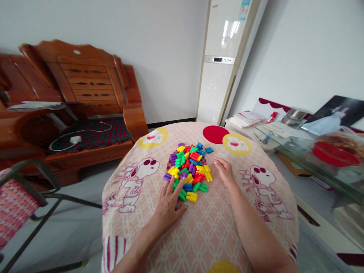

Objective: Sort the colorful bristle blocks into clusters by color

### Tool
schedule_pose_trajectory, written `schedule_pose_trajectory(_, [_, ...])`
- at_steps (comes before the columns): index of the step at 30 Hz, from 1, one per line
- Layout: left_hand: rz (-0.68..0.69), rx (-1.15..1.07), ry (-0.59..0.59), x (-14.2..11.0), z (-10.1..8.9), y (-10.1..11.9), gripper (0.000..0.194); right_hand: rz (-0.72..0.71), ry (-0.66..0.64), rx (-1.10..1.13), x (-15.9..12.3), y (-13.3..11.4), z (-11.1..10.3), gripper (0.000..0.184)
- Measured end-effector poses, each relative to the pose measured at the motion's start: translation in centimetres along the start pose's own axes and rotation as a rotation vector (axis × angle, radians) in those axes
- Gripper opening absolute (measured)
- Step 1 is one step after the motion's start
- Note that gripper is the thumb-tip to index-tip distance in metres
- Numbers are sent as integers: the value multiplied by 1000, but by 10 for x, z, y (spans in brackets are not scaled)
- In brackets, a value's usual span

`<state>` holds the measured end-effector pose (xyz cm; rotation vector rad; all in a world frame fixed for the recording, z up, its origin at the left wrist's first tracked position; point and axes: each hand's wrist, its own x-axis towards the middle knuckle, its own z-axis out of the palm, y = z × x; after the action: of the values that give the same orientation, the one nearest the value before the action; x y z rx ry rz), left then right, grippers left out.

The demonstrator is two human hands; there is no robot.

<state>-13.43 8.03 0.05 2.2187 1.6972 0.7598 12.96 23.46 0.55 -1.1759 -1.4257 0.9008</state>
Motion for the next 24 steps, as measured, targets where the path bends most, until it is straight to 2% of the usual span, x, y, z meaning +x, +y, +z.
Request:
schedule_pose_trajectory(3, [11, -58, 66, 36, -5, -19, 80, -23, -15, -19, 1, 3, 0, 53])
schedule_pose_trajectory(6, [46, -120, 74, 71, -11, -34, 85, -41, -35, -53, 1, 3, 1, 52])
schedule_pose_trajectory(8, [40, -144, 94, 87, -18, -37, 85, -50, -44, -73, 0, 0, 1, 51])
schedule_pose_trajectory(10, [14, -119, 151, 94, -31, -31, 77, -68, -28, -109, -2, -6, 1, 48])
schedule_pose_trajectory(12, [-29, -64, 215, 88, -48, -18, 59, -102, 0, -166, -4, -12, -1, 43])
schedule_pose_trajectory(13, [-57, -41, 210, 81, -57, -9, 48, -117, 7, -197, -5, -15, -2, 41])
schedule_pose_trajectory(15, [-125, -42, 21, 58, -70, 10, 32, -116, -4, -242, -7, -18, -2, 38])
schedule_pose_trajectory(17, [-138, -23, -263, 32, -76, 25, 26, -68, -18, -258, -8, -18, 0, 37])
schedule_pose_trajectory(19, [-137, 69, -400, 9, -74, 32, 22, -1, -29, -245, -8, -15, 4, 36])
schedule_pose_trajectory(21, [-173, 128, -412, -2, -67, 30, 17, 52, -51, -207, -9, -12, 9, 37])
schedule_pose_trajectory(24, [-166, 97, -286, 2, -55, 15, 18, 76, -110, -108, -11, -11, 15, 41])
